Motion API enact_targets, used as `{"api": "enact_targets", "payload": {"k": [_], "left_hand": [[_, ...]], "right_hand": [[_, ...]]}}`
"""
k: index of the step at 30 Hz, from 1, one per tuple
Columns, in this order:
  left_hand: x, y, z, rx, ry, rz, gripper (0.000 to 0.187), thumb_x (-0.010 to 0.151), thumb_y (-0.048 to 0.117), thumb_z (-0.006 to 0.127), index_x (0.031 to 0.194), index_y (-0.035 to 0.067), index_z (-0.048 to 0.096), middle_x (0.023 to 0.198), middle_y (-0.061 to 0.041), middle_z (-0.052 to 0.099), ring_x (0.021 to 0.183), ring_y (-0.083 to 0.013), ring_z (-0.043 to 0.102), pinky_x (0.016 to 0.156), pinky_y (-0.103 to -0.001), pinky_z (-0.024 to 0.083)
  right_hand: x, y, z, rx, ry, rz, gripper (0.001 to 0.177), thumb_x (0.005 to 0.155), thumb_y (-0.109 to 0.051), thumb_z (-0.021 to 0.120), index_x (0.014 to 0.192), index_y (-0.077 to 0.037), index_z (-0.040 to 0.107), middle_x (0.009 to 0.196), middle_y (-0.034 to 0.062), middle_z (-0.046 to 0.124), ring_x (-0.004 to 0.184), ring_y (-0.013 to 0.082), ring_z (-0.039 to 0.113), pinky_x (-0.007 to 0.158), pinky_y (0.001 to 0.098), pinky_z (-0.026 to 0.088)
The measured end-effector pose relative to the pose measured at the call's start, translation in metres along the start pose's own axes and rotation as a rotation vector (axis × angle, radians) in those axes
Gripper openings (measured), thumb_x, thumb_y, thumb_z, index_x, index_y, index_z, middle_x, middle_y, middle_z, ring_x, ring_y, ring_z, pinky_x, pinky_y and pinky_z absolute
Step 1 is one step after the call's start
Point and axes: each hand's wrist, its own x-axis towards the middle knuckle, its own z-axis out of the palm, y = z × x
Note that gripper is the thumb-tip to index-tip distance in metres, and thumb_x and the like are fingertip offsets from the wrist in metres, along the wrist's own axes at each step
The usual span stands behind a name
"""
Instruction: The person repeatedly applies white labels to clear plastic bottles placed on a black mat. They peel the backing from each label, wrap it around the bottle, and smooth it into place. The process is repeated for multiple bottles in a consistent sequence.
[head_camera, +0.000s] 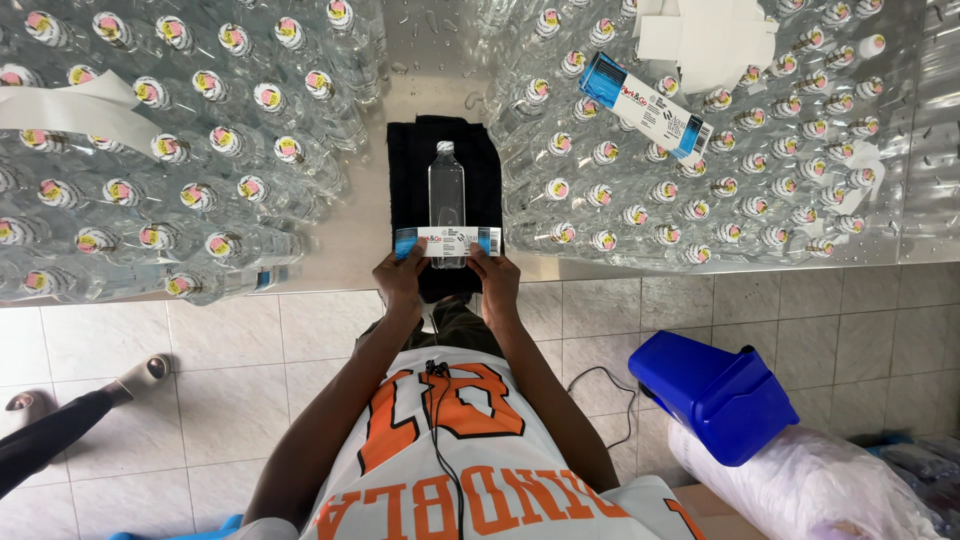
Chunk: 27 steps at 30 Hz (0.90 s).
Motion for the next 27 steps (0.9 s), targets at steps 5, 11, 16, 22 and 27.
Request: {"api": "enact_targets", "payload": {"k": [5, 11, 16, 22, 27], "left_hand": [[-0.005, -0.003, 0.008, 0.093, -0.027, -0.002, 0.022, 0.103, 0.024, 0.086, 0.114, 0.006, 0.082, 0.089, -0.011, 0.073, 0.093, -0.0275, 0.081, 0.087, -0.049, 0.062], [-0.007, -0.009, 0.012, 0.179, 0.013, -0.006, 0.02, 0.107, 0.029, 0.083, 0.112, 0.01, 0.079, 0.089, -0.005, 0.072, 0.091, -0.0213, 0.078, 0.085, -0.049, 0.059], [-0.008, -0.001, 0.009, 0.134, 0.007, -0.009, 0.018, 0.109, 0.019, 0.076, 0.094, 0.011, 0.071, 0.076, 0.0, 0.06, 0.07, -0.0131, 0.065, 0.071, -0.04, 0.052], [-0.021, 0.028, 0.01, 0.053, -0.019, -0.05, 0.019, 0.109, 0.016, 0.074, 0.092, 0.011, 0.069, 0.073, 0.001, 0.057, 0.067, -0.0114, 0.06, 0.067, -0.039, 0.049], [-0.001, 0.016, 0.005, -0.063, -0.047, -0.1, 0.016, 0.108, 0.014, 0.075, 0.095, 0.007, 0.07, 0.075, -0.002, 0.061, 0.072, -0.0134, 0.065, 0.071, -0.038, 0.057]], "right_hand": [[-0.013, -0.009, 0.011, -0.178, 0.023, -0.013, 0.034, 0.103, -0.029, 0.088, 0.101, 0.002, 0.074, 0.095, 0.0169, 0.075, 0.093, 0.0256, 0.078, 0.097, 0.0474, 0.056], [-0.023, 0.002, 0.023, -0.326, 0.118, -0.055, 0.027, 0.108, -0.03, 0.08, 0.102, -0.004, 0.073, 0.089, 0.0079, 0.069, 0.085, 0.0163, 0.068, 0.087, 0.0439, 0.05], [-0.034, 0.001, 0.04, -0.452, 0.105, -0.16, 0.023, 0.115, -0.027, 0.064, 0.101, -0.01, 0.056, 0.089, 0.0064, 0.056, 0.078, 0.0158, 0.048, 0.076, 0.0475, 0.04], [-0.049, -0.014, 0.055, -0.816, 0.163, -0.78, 0.063, 0.117, -0.01, 0.056, 0.171, -0.01, 0.024, 0.156, 0.0179, 0.025, 0.143, 0.042, 0.035, 0.119, 0.0661, 0.031], [-0.054, -0.01, 0.062, -0.891, -0.174, -0.764, 0.049, 0.121, -0.009, 0.035, 0.17, -0.011, 0.03, 0.163, 0.0231, 0.037, 0.148, 0.0489, 0.045, 0.11, 0.066, 0.052]]}}
